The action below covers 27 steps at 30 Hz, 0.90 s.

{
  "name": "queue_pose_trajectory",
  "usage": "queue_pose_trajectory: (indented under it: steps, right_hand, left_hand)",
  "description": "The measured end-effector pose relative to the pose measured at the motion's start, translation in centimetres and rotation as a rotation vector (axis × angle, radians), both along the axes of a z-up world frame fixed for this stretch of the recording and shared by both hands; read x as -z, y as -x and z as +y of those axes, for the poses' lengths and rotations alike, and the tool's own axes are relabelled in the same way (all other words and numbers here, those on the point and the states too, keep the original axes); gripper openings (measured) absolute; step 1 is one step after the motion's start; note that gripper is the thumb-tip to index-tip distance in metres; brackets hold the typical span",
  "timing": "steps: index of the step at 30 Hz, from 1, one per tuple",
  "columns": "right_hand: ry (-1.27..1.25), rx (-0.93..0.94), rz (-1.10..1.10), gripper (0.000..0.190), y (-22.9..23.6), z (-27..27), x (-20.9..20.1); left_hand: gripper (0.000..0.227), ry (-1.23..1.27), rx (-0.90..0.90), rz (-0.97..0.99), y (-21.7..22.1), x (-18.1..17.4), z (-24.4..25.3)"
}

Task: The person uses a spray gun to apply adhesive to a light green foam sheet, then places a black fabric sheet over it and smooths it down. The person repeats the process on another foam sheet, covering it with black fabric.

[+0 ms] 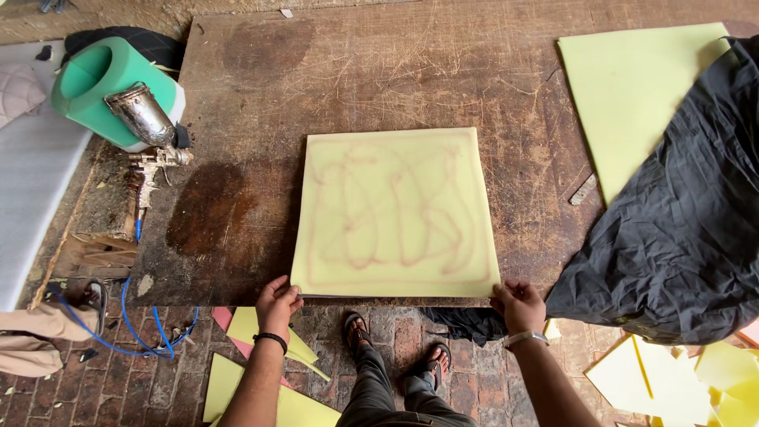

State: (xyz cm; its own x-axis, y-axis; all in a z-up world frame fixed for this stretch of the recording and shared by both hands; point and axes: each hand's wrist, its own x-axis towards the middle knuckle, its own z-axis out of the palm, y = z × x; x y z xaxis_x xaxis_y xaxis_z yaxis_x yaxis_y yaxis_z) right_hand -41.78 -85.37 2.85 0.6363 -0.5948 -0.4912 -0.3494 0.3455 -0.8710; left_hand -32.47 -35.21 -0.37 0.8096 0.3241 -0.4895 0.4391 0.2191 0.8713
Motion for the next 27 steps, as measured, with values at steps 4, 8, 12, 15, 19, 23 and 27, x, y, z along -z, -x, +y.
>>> queue_pose_trajectory:
  steps: [4, 8, 12, 15, 19, 23, 27]
  right_hand:
    - [-0.037, -0.012, 0.057, 0.022, 1.3, 0.5, 2.8]
    - [0.459, -0.009, 0.188, 0.034, 2.6, -2.1, 2.0]
    - [0.988, -0.026, 0.496, 0.059, 2.6, -6.8, -0.7]
    - [1.012, -0.105, 0.592, 0.065, 3.4, -9.1, -1.2]
    - [1.048, -0.136, 0.548, 0.026, 3.5, -10.2, -0.2]
    - [0.880, -0.003, 0.282, 0.020, 5.3, -10.2, -0.5]
    - [0.005, 0.152, -0.260, 0.004, 9.9, -8.3, -3.5]
  left_hand:
    - [0.037, -0.003, -0.008, 0.053, 0.5, 2.6, 0.1]
    - [0.037, -0.044, -0.014, 0.021, 0.4, 3.9, 0.7]
    - [0.034, -0.531, 0.040, -0.132, -0.2, 3.6, 1.4]
    - [0.028, -0.564, 0.066, -0.208, 0.2, 2.7, -0.3]
    - [0.020, -0.425, 0.217, -0.240, -1.1, -0.7, -5.7]
    - [0.017, -0.474, 0.489, -0.162, -0.7, -5.8, -13.6]
    - [0.029, -0.505, 0.946, -0.345, 2.1, -11.0, -24.6]
